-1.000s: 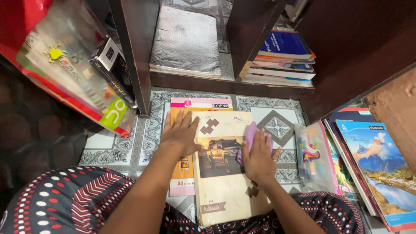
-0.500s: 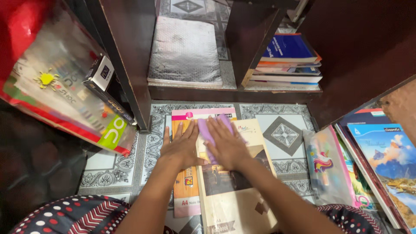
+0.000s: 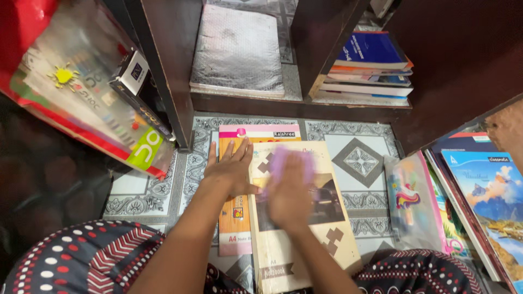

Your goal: The person sits on the floor and wipes the covers of several notebooks with a purple cloth. The person wipes the front and back covers of each notebook, then places the cleaned notebook on a nearby shelf.

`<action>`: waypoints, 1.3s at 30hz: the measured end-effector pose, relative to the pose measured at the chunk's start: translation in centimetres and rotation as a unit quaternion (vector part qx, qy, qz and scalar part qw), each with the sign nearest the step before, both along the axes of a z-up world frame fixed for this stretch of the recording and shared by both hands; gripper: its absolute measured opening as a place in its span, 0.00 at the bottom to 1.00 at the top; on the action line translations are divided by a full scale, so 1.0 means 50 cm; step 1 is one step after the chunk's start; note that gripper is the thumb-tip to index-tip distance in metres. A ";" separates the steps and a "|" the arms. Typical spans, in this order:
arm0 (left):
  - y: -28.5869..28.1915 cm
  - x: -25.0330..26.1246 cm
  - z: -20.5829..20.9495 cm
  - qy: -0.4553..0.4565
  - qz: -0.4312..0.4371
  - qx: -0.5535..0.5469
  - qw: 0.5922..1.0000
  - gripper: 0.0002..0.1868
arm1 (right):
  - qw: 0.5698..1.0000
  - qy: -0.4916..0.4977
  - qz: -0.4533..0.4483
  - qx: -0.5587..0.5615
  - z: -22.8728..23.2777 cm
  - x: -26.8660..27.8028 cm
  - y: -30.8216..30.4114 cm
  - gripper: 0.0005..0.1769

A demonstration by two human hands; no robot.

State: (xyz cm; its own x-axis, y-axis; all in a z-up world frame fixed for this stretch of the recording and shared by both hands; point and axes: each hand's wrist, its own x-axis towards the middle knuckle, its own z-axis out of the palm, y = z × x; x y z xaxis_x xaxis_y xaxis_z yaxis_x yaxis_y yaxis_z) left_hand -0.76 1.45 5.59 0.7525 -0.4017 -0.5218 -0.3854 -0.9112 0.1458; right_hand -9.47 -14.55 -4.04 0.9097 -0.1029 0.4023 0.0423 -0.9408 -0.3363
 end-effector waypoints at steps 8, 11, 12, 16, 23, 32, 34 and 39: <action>0.006 -0.025 0.011 -0.037 -0.002 0.000 0.999 0.63 | 0.976 0.194 0.060 -0.076 0.096 0.021 -0.081 0.41; -0.003 -0.028 0.015 -0.047 -0.006 0.003 0.999 0.63 | 0.972 0.220 -0.029 -0.073 0.098 0.017 -0.152 0.42; -0.005 -0.027 0.014 -0.051 -0.009 0.004 0.999 0.63 | 0.968 0.231 -0.065 -0.073 0.093 0.017 -0.167 0.42; -0.003 -0.021 0.004 -0.052 -0.031 0.021 0.998 0.61 | 0.954 0.241 -0.115 -0.137 0.048 0.026 -0.131 0.40; -0.002 -0.017 -0.001 -0.041 -0.023 0.026 0.999 0.61 | 0.981 0.158 0.032 -0.112 0.030 0.072 0.009 0.42; -0.003 -0.025 0.011 -0.030 -0.013 0.006 0.999 0.59 | 0.974 0.219 -0.048 -0.042 0.034 0.105 -0.211 0.44; -0.002 -0.026 0.012 -0.025 -0.014 0.014 0.999 0.59 | 0.969 0.234 -0.082 -0.020 0.025 0.087 -0.244 0.43; -0.006 -0.021 0.013 -0.019 -0.018 0.021 0.999 0.60 | 0.964 0.229 -0.127 -0.044 0.010 0.070 -0.209 0.42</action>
State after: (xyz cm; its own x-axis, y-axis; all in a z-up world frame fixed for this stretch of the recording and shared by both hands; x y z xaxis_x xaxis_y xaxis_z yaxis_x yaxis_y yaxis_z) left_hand -1.81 1.15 6.24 0.7572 -0.4078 -0.5102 -0.4231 -0.9013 0.0924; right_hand -5.97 -25.03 -3.54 0.9442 -0.3290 -0.0176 -0.3265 -0.9273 -0.1832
